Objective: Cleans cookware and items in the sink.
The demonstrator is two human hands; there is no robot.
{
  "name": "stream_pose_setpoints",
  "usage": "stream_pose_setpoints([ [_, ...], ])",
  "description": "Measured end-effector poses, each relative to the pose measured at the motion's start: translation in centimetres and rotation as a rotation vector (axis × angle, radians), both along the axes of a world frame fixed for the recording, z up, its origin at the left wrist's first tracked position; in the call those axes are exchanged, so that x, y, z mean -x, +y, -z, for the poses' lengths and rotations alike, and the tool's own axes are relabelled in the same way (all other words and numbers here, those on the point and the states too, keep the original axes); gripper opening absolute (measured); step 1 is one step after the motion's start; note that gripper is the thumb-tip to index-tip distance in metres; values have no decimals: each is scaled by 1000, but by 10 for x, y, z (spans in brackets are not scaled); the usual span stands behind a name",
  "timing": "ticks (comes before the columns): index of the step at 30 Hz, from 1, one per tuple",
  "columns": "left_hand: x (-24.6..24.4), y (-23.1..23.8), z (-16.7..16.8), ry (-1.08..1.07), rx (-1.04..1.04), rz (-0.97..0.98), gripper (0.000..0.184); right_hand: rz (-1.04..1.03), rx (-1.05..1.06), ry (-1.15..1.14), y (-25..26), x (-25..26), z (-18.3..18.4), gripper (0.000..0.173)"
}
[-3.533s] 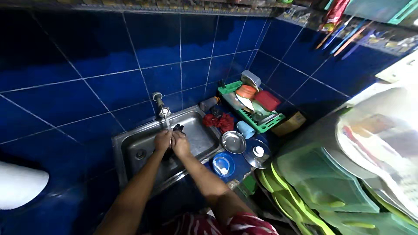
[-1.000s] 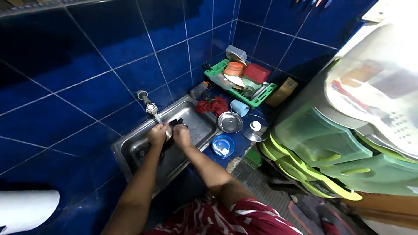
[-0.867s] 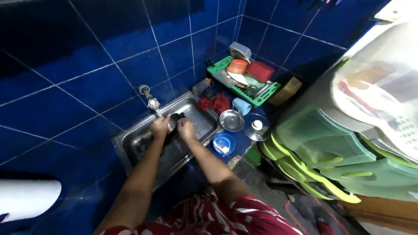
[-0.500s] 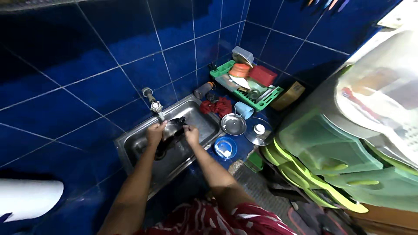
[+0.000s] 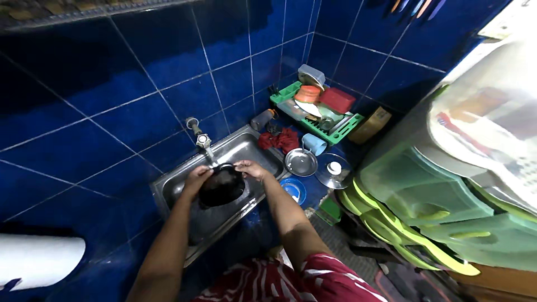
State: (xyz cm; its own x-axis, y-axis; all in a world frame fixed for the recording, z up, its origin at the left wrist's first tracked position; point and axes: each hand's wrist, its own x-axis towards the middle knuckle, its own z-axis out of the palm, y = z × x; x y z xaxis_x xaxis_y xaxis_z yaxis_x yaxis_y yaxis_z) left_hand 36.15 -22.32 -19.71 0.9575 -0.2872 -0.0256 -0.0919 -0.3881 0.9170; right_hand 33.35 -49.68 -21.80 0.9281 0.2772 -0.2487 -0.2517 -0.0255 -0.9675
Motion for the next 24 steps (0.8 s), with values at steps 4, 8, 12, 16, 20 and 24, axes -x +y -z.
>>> stream_pose_setpoints([
  [4, 3, -24, 7, -3, -224, 218, 39, -243, 376, -194, 27, -14, 1, 27],
  [8, 12, -27, 38, 183, -298, 299, 75, -194, 509, -183, 36, -16, 13, 29],
  [12, 43, -44, 81, 220, -421, 330, 84, -117, 401, -79, 36, -20, 22, 31],
  [16, 47, -66, 95, 116, -560, 120, 36, 50, 199, -18, 53, -10, 31, 28],
  [20, 35, -52, 83, 134, -616, 208, 54, 475, -54, 156, 30, 0, 24, 28],
  [24, 33, -56, 109, 240, -783, 423, 70, 576, 41, 170, 2, 8, 37, 29],
])
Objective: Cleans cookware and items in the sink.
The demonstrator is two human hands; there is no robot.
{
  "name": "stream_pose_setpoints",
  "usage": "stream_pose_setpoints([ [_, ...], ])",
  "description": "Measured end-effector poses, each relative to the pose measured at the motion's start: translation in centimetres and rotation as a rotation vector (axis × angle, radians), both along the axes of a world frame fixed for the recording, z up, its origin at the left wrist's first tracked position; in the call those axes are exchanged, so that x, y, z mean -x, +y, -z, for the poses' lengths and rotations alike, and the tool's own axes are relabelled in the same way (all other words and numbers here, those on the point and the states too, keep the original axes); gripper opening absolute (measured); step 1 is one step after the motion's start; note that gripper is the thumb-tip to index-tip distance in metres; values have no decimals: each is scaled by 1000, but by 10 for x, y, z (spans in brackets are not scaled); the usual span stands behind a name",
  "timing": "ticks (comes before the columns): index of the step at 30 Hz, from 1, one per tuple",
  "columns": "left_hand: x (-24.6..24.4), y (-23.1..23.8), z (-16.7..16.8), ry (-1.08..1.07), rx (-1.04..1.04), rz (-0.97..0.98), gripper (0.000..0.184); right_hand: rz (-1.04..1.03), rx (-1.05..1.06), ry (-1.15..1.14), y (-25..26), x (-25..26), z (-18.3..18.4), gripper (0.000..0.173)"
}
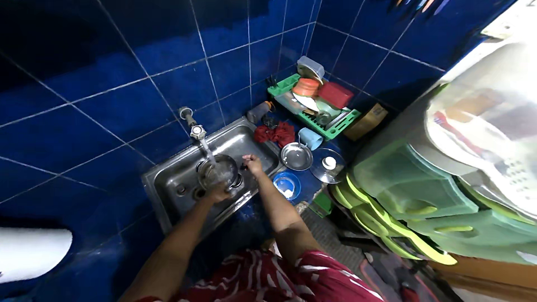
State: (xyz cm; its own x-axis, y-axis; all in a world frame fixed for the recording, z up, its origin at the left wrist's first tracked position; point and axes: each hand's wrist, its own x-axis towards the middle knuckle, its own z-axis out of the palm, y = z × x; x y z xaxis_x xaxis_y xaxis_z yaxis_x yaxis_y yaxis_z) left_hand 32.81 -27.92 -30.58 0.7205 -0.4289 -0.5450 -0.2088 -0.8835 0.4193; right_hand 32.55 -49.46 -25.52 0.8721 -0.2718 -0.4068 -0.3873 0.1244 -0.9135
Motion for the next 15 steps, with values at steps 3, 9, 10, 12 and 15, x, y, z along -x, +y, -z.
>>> stream_pose_setpoints([
  [3, 7, -11, 14, -70, -38, 25, 42, 23, 43, -25, -5, 9, 11, 35],
  [9, -7, -13, -38, -246, 190, -128, 39, 104, -26, -107, -18, 21, 4, 44],
  [10, -13, -7, -46, -233, 263, -181, 39, 85, -45, -123, -16, 20, -2, 44],
  [12, -21, 3, -58, -177, 441, -300, 37, 20, -55, -163, -9, 13, -10, 48],
  [15, -21, 14, -75, -135, 630, -423, 30, -50, 7, -181, 7, 2, -13, 50],
])
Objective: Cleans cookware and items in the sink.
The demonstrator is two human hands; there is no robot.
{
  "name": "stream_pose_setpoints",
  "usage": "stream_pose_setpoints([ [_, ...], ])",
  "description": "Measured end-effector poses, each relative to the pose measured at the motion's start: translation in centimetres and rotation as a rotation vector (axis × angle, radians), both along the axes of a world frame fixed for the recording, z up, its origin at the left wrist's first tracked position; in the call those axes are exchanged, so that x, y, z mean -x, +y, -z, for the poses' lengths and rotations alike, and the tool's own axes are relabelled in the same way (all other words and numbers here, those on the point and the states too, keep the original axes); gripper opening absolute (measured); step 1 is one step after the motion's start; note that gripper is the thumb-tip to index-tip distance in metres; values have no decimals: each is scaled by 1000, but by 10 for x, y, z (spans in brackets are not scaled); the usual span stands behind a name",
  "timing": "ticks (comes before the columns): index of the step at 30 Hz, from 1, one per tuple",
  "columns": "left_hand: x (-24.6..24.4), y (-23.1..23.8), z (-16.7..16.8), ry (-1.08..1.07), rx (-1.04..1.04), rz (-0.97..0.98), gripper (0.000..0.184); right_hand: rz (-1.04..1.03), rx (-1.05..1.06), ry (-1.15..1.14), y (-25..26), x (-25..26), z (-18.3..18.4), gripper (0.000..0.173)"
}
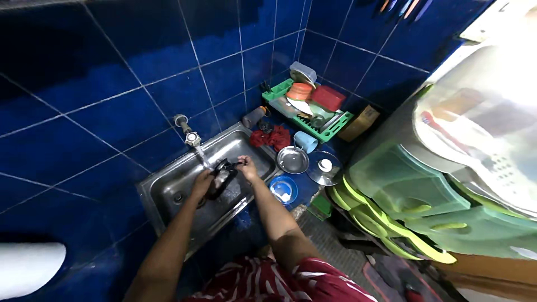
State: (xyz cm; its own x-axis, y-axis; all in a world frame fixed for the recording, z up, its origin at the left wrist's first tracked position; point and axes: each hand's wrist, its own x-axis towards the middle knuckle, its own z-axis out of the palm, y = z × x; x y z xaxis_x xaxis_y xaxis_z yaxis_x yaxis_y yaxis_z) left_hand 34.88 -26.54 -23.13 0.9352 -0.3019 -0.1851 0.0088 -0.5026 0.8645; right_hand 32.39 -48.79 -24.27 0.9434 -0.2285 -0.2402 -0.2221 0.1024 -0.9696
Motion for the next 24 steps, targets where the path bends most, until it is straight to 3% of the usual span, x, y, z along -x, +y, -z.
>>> stream_pose_setpoints([
  [4, 6, -4, -4, 0, 109, -168, 36, -24, 340, -54, 35, 6, 0, 31],
  [7, 11, -11, -13, -80, -72, -307, 48, -37, 525, -139, 59, 27, -5, 32],
  [9, 13, -10, -19, -118, -183, -323, 50, -63, 447, -92, 51, 32, -7, 34],
  [12, 22, -9, -17, -174, -150, -339, 45, -99, 359, 185, 29, 20, -14, 39],
  [17, 13, -11, -25, -239, -264, -300, 44, -81, 511, -63, 49, 26, -42, 36],
  [21, 9, -9, -27, -313, -226, -282, 43, -75, 293, 136, 30, 10, -28, 39],
  [24, 7, -8, -28, -314, -316, -310, 47, -128, 475, 20, 48, 23, -37, 37],
])
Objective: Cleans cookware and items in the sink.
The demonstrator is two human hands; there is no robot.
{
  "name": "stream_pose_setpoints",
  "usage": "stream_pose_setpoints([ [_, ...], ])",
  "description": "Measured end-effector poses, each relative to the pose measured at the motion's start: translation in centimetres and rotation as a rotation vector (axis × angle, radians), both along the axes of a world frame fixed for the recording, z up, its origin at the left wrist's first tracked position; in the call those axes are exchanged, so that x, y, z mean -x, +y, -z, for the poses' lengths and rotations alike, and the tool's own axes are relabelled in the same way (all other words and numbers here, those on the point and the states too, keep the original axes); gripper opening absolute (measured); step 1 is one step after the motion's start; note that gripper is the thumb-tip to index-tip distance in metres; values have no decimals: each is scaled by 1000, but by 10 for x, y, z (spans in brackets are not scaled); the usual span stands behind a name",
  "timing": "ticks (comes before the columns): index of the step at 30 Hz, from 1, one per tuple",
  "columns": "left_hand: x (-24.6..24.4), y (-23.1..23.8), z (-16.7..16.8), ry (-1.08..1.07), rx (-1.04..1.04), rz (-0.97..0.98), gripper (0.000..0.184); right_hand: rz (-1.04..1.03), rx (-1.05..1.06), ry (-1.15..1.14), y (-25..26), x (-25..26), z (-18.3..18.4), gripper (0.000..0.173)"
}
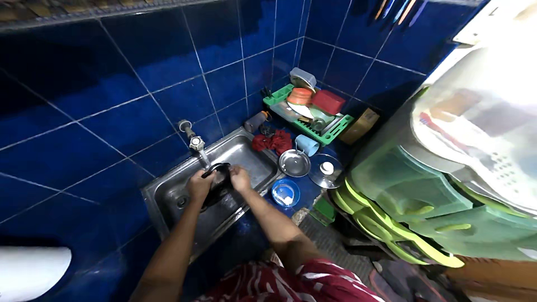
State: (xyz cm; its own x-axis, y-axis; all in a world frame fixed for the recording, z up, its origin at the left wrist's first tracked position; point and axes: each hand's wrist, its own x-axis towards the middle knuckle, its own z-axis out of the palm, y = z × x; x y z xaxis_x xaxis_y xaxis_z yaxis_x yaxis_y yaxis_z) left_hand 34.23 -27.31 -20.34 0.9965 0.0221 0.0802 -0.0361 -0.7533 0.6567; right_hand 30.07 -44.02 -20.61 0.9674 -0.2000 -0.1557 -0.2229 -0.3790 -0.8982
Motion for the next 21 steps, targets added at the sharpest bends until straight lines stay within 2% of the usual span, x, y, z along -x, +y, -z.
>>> stream_pose_setpoints([
  [2, -1, -3, -4, 42, -141, -39, 49, -68, 122, -141, 21, 16, -1, 35],
  [4, 1, -8, -8, 71, -208, -58, 50, -55, 85, -177, 24, 19, 4, 34],
  [6, 6, -9, -5, 84, -219, -67, 51, -28, -8, -44, 13, 8, 10, 37],
  [8, 6, -9, 1, 77, -171, -91, 52, -40, 11, -2, 12, 2, 6, 37],
  [10, 4, -11, -1, 72, -156, -101, 52, -98, 123, -146, 27, 11, -4, 34],
  [12, 5, -14, 0, 55, -210, -77, 51, -100, 143, -224, 35, 20, -3, 32],
  [14, 4, -13, 2, 43, -231, -51, 50, -31, 24, -116, 21, 13, 5, 34],
  [16, 5, -9, 5, 29, -187, -50, 49, 66, -179, 21, 3, -4, 10, 32],
  [17, 6, -7, 7, 26, -156, -58, 49, 69, -207, 56, 1, -7, 9, 32],
  [19, 6, -6, 7, -4, -136, -81, 48, -17, -25, -7, 11, 2, -1, 33],
  [21, 5, -9, 7, -35, -152, -90, 49, -72, 158, -220, 29, 22, -3, 31],
])
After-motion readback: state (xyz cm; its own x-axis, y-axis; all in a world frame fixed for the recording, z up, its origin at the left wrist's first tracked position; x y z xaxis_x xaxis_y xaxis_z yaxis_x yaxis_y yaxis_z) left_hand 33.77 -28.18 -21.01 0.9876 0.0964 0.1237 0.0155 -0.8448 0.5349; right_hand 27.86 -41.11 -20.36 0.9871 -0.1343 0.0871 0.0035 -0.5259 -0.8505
